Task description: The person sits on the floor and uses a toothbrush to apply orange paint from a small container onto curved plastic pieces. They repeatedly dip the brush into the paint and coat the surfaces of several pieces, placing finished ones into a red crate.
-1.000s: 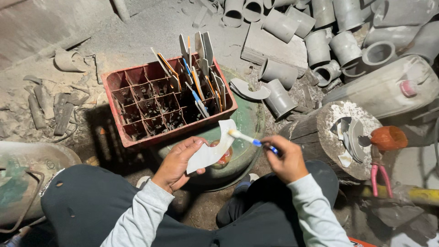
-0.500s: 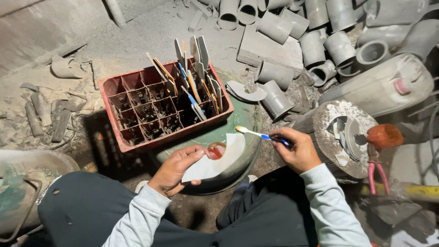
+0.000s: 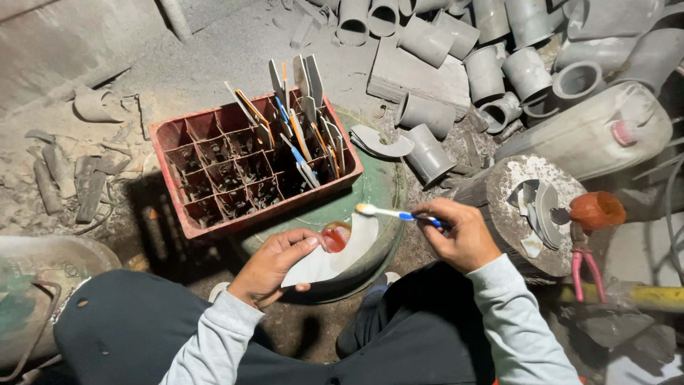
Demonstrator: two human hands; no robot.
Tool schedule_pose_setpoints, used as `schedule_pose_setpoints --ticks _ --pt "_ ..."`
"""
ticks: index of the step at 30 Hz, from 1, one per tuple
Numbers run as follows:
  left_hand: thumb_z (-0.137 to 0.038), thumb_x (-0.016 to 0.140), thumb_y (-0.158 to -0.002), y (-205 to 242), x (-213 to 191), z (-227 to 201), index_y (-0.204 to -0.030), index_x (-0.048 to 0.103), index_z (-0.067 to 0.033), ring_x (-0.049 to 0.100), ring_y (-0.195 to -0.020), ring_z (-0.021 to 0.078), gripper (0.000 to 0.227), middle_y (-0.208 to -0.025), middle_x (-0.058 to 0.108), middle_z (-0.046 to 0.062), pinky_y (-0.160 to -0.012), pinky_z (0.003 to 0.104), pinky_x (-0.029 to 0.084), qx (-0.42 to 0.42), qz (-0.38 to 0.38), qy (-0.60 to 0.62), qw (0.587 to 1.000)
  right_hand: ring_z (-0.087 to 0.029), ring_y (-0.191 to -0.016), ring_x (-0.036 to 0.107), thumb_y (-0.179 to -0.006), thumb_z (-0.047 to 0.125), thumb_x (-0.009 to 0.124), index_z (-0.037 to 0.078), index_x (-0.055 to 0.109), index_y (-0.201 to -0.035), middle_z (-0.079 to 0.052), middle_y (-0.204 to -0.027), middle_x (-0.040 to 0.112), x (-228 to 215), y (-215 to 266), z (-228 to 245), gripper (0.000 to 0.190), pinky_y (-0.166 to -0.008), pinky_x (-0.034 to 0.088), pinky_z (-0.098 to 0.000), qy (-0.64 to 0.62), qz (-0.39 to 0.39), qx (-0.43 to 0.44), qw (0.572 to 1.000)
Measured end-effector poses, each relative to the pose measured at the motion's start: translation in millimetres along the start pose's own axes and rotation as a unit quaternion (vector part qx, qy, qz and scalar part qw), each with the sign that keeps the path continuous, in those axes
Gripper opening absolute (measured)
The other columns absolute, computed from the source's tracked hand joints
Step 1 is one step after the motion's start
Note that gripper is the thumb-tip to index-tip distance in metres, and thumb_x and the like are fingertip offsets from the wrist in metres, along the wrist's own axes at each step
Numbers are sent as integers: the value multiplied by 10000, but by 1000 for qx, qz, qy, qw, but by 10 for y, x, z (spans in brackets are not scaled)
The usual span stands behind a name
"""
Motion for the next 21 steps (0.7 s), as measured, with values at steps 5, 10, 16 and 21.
schedule_pose_setpoints --ticks 5,10,16,21 --pt "-213 574 -1035 6 -3 -25 -1126 695 -43 594 -613 63 227 -852 690 33 -446 222 478 19 31 21 999 -137 -779 742 -799 10 699 46 733 -1045 -73 -891 756 29 -8 65 251 -697 574 -272 -17 48 -23 998" --pt "-209 582 -1030 -14 -54 -26 -1108 707 -36 597 -611 66 226 -850 692 35 -450 234 487 34 17 -14 999 -148 -772 733 -845 28 692 44 736 -1057 -68 -886 761 -51 11 21 217 -718 575 -272 -4 -26 36 999" --pt "-211 587 -1029 -46 -74 -6 -1095 703 -31 600 -604 78 223 -843 694 45 -454 242 498 60 12 -31 998 -132 -788 737 -848 43 707 42 734 -1060 -71 -908 759 121 169 -1 214 -719 574 -276 -20 -19 16 1000" --pt "-228 586 -1014 -58 -114 4 -1067 686 -52 606 -623 88 209 -843 681 35 -446 238 481 38 -24 14 999 -121 -762 719 -835 37 719 41 735 -1061 -67 -873 765 19 257 -137 226 -697 558 -270 -24 -25 51 998"
Point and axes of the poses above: each hand's wrist, its own y-axis away from the middle knuckle, its own x-axis out of the palm, z = x × y, the point moved 6 cm from there along -y, towards the middle knuckle
